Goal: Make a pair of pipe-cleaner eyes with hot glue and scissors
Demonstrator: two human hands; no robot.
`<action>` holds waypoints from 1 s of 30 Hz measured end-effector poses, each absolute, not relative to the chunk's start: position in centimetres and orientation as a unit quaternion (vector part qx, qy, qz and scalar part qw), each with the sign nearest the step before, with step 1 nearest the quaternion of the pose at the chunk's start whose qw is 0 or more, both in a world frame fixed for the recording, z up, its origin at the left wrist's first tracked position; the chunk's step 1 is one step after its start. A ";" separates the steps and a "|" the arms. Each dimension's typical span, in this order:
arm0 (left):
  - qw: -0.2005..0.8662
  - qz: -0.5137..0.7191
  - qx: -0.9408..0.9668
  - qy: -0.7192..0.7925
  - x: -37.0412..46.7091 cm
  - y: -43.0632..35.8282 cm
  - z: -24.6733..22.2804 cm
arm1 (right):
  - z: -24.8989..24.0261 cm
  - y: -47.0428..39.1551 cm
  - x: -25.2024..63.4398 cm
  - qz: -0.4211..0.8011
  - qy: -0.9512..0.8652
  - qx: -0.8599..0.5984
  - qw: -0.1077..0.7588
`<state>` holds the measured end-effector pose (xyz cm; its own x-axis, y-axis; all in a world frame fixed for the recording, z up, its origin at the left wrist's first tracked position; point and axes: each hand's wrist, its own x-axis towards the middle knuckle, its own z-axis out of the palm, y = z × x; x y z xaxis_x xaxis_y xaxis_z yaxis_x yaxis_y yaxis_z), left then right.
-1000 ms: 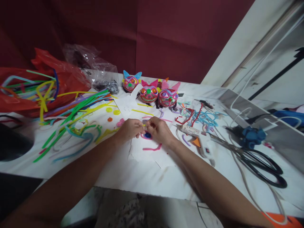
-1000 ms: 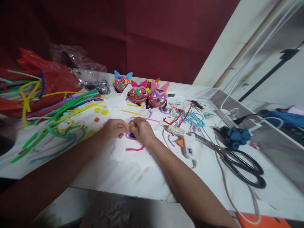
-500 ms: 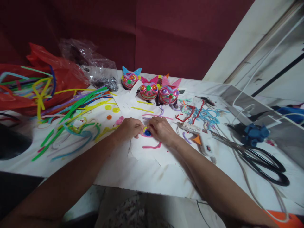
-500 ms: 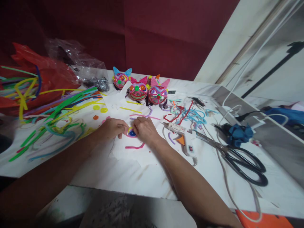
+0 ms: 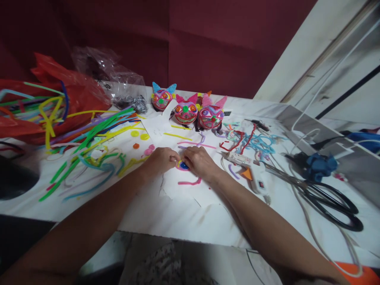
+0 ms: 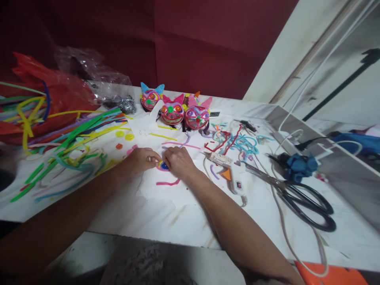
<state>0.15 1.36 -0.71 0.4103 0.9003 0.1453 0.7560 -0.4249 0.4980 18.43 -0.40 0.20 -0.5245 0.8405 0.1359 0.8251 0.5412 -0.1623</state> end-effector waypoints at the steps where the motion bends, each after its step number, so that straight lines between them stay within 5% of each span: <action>1: 0.176 0.201 0.822 0.504 0.1 1.4 -0.9 | 0.2 -0.4 18.4 0.032 -0.873 -0.478 0.095; 22: 0.125 0.186 0.836 0.500 0.4 0.5 -1.0 | -0.3 -0.5 19.3 0.085 -0.857 -0.463 0.207; 30: 0.105 0.149 0.841 0.509 0.6 0.1 -0.5 | -0.3 -0.5 19.6 0.070 -0.881 -0.430 0.186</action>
<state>0.61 0.05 -0.45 0.4373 0.8876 0.1446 0.8250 -0.4600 0.3283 19.63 -0.49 -0.27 -0.5611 0.7832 0.2677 0.7315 0.6206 -0.2825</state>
